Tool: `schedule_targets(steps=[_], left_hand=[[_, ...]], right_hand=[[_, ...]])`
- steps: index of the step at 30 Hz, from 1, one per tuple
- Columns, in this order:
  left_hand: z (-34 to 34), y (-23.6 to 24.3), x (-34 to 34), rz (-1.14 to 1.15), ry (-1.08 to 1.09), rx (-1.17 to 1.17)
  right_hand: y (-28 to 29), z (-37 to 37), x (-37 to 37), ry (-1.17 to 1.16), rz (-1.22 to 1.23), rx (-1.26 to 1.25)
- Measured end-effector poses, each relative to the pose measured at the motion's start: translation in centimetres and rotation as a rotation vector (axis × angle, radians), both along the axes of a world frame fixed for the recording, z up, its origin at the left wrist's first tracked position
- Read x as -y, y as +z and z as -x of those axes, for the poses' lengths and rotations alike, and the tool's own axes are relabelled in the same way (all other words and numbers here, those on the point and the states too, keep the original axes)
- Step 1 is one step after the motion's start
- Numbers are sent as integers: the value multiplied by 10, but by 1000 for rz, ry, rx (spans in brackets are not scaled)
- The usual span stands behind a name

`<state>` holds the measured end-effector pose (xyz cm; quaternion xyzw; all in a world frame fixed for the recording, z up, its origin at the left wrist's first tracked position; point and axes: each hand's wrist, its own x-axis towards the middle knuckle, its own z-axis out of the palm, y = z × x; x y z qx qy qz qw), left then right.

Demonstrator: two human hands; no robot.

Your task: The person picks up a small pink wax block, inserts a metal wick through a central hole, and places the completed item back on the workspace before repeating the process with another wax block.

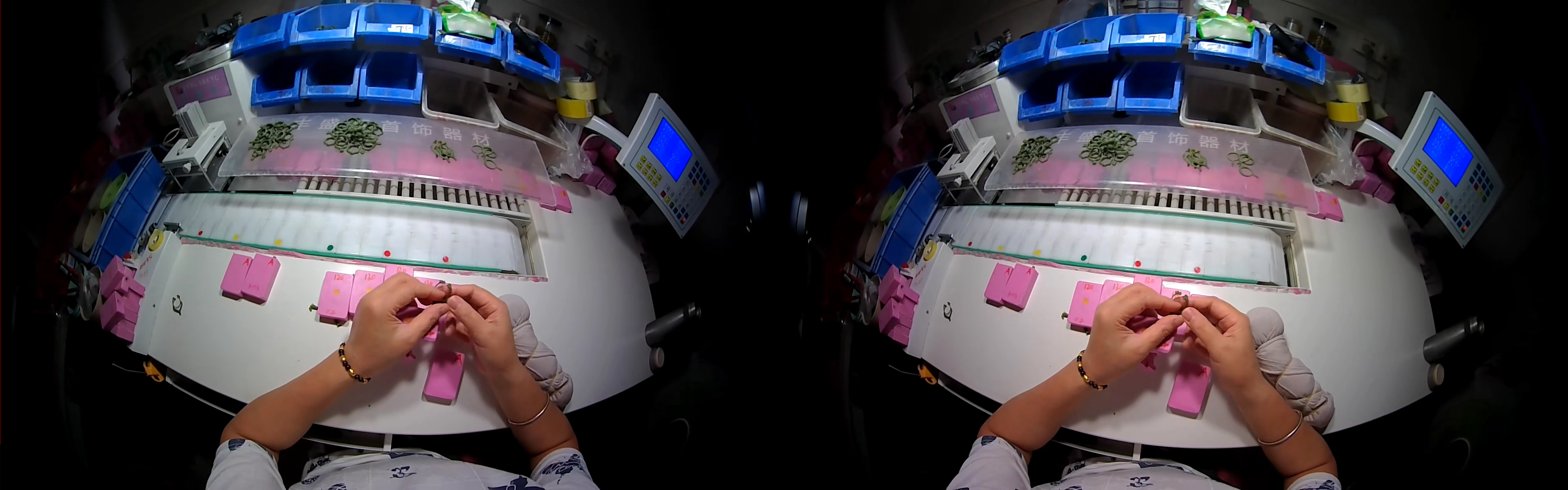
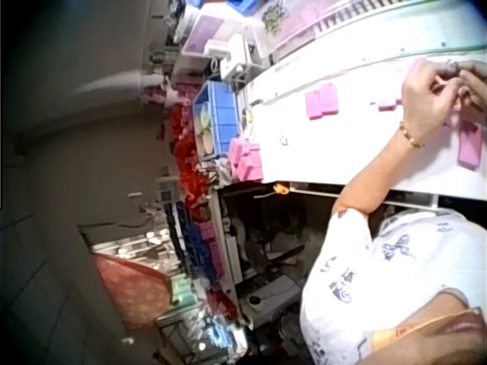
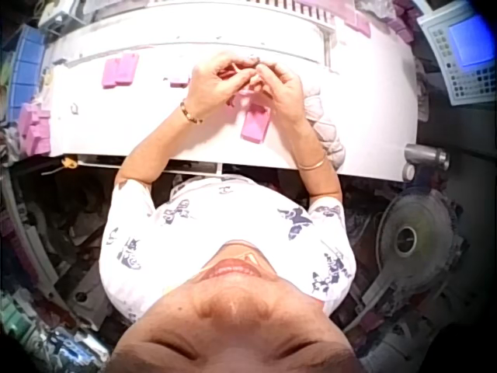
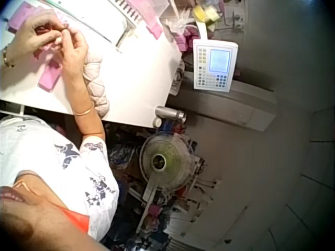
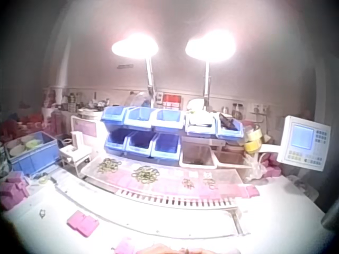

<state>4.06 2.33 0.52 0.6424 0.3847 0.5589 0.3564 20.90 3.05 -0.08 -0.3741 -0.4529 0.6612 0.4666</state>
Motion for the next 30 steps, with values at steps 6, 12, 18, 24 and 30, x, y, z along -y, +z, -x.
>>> schedule_targets(steps=[6, 12, 18, 24, 30], left_hand=[[2, 3, 3, 123, -65, 42], [8, -1, -2, 403, -121, 265], [8, -3, -3, 488, -152, 244], [8, -2, -3, 507, -168, 217], [9, -5, -3, 514, -188, 210]], right_hand=[[3, -1, -2, -27, 9, -26], [4, -8, -6, 8, 185, -167], [5, -9, -6, 26, 288, -216], [6, -9, -7, 31, 314, -216], [5, -7, -5, -1, 299, -220]])
